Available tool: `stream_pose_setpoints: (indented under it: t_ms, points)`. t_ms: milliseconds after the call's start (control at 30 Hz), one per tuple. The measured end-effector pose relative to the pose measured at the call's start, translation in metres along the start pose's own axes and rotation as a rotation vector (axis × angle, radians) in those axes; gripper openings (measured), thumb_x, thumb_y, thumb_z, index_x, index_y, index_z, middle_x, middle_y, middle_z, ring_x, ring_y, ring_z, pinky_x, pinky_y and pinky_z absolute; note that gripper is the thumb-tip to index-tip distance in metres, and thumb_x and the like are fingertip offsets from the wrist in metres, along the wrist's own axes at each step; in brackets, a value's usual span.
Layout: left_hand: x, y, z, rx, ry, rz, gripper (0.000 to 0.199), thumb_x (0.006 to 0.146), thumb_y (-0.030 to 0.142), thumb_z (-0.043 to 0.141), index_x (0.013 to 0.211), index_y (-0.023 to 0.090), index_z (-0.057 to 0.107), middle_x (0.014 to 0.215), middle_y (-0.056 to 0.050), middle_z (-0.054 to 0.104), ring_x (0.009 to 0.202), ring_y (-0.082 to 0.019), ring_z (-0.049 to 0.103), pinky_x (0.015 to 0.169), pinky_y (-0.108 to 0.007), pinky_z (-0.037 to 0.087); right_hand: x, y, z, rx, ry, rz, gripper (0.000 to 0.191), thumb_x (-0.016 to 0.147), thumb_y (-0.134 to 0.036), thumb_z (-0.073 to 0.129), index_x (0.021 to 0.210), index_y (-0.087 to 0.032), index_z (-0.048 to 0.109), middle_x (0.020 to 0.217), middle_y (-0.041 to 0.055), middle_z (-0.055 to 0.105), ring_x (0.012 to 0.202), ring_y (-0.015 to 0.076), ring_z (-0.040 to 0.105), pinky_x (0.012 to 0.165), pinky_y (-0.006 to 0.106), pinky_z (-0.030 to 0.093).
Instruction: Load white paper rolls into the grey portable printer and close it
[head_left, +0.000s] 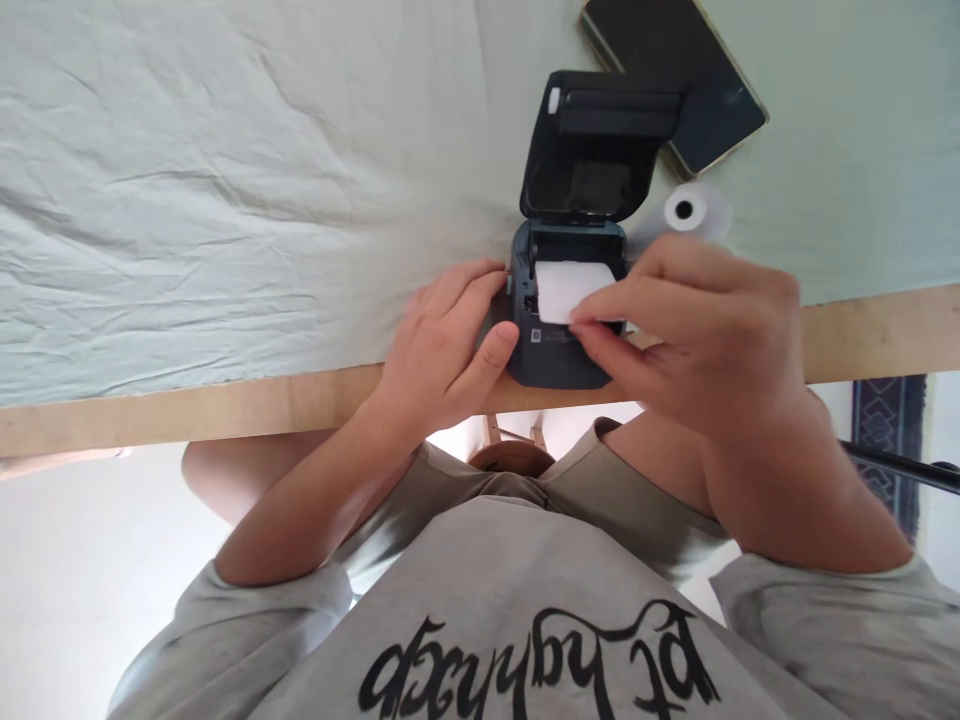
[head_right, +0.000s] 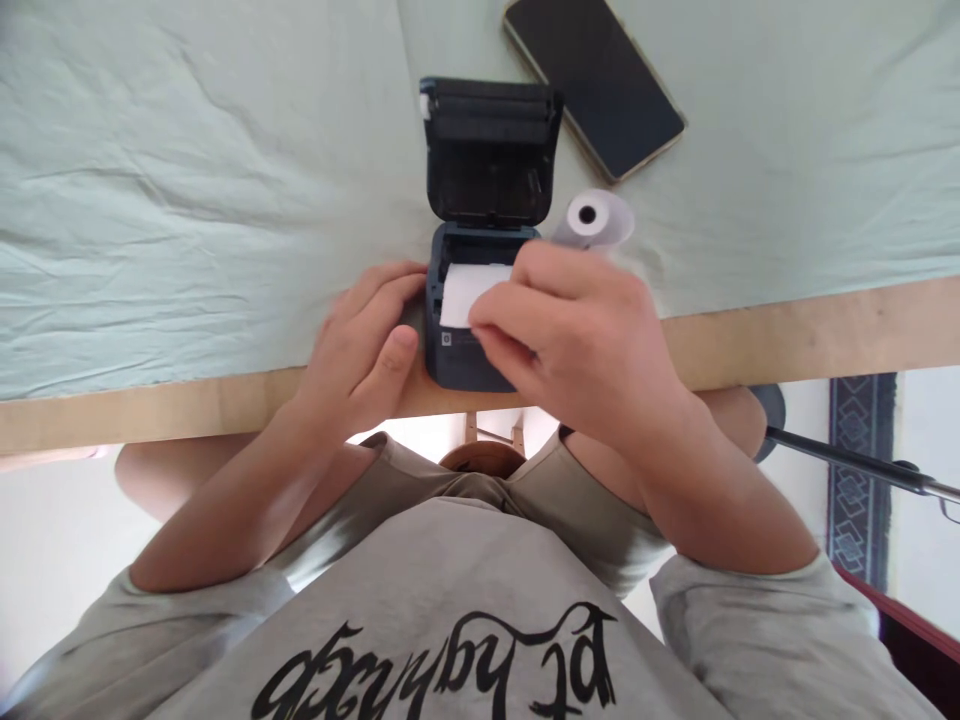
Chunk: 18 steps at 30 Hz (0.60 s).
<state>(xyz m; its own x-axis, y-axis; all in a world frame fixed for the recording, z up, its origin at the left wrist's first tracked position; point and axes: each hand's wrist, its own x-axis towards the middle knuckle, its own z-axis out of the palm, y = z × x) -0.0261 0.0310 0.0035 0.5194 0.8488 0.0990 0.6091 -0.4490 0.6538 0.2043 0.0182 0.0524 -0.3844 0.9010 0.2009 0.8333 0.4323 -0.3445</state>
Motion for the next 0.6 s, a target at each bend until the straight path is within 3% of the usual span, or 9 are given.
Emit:
stream_pose_setpoints:
  t_ms: [133, 233, 300, 400, 467, 533, 600]
  points:
    - [0.004, 0.002, -0.002, 0.028, 0.014, -0.021, 0.057, 0.108, 0.06, 0.033, 0.146, 0.023, 0.052, 0.15, -0.014, 0.061, 0.139, -0.03, 0.058, 0.116, -0.05, 0.05, -0.011, -0.003, 0.001, 0.023, -0.027, -0.087, 0.036, 0.1, -0.03, 0.053, 0.071, -0.02, 0.07, 0.061, -0.0004, 0.056, 0.061, 0.0087, 0.042, 0.058, 0.027, 0.025]
    - [0.008, 0.002, -0.006, 0.057, 0.051, -0.036, 0.061, 0.105, 0.067, 0.04, 0.148, 0.025, 0.05, 0.152, -0.013, 0.06, 0.142, -0.032, 0.057, 0.12, -0.054, 0.048, -0.015, -0.003, -0.004, 0.12, -0.186, -0.036, 0.032, 0.101, -0.039, 0.055, 0.084, -0.021, 0.076, 0.071, 0.0003, 0.066, 0.066, 0.0097, 0.05, 0.06, 0.029, 0.024]
    - [0.014, -0.003, -0.01, 0.027, 0.062, -0.049, 0.07, 0.103, 0.073, 0.041, 0.148, 0.021, 0.051, 0.153, -0.016, 0.06, 0.144, -0.033, 0.057, 0.122, -0.055, 0.048, -0.015, -0.002, -0.008, 0.177, -0.284, 0.017, 0.033, 0.102, -0.043, 0.053, 0.093, -0.023, 0.078, 0.08, 0.0009, 0.071, 0.071, 0.0111, 0.056, 0.063, 0.029, 0.025]
    - [0.037, -0.017, -0.015, -0.124, 0.077, -0.07, 0.081, 0.099, 0.079, 0.045, 0.151, 0.016, 0.047, 0.158, -0.016, 0.055, 0.149, -0.033, 0.052, 0.126, -0.054, 0.045, -0.013, -0.002, -0.014, 0.197, -0.383, 0.072, 0.033, 0.102, -0.039, 0.049, 0.093, -0.025, 0.078, 0.081, -0.0003, 0.073, 0.072, 0.0117, 0.057, 0.065, 0.029, 0.025]
    - [0.061, -0.028, -0.015, -0.252, 0.103, -0.071, 0.079, 0.1, 0.079, 0.045, 0.155, 0.024, 0.038, 0.166, -0.007, 0.047, 0.155, -0.029, 0.045, 0.132, -0.05, 0.04, -0.01, -0.002, -0.017, 0.196, -0.436, 0.092, 0.033, 0.102, -0.037, 0.048, 0.092, -0.026, 0.078, 0.081, -0.0012, 0.074, 0.072, 0.0115, 0.056, 0.065, 0.029, 0.024]
    - [0.085, -0.032, -0.016, -0.304, 0.134, -0.087, 0.066, 0.106, 0.073, 0.032, 0.158, 0.032, 0.029, 0.17, 0.004, 0.039, 0.156, -0.023, 0.044, 0.133, -0.046, 0.04, -0.009, -0.002, -0.019, 0.187, -0.463, 0.102, 0.033, 0.101, -0.036, 0.047, 0.091, -0.026, 0.077, 0.08, -0.0016, 0.074, 0.07, 0.0111, 0.054, 0.064, 0.029, 0.023]
    - [0.102, -0.025, -0.017, -0.346, 0.071, -0.124, 0.053, 0.111, 0.059, 0.028, 0.158, 0.033, 0.028, 0.165, 0.007, 0.044, 0.153, -0.019, 0.047, 0.128, -0.04, 0.046, -0.007, -0.001, -0.02, 0.175, -0.48, 0.107, 0.032, 0.101, -0.036, 0.048, 0.09, -0.026, 0.076, 0.08, -0.0016, 0.074, 0.069, 0.0113, 0.053, 0.064, 0.03, 0.023]
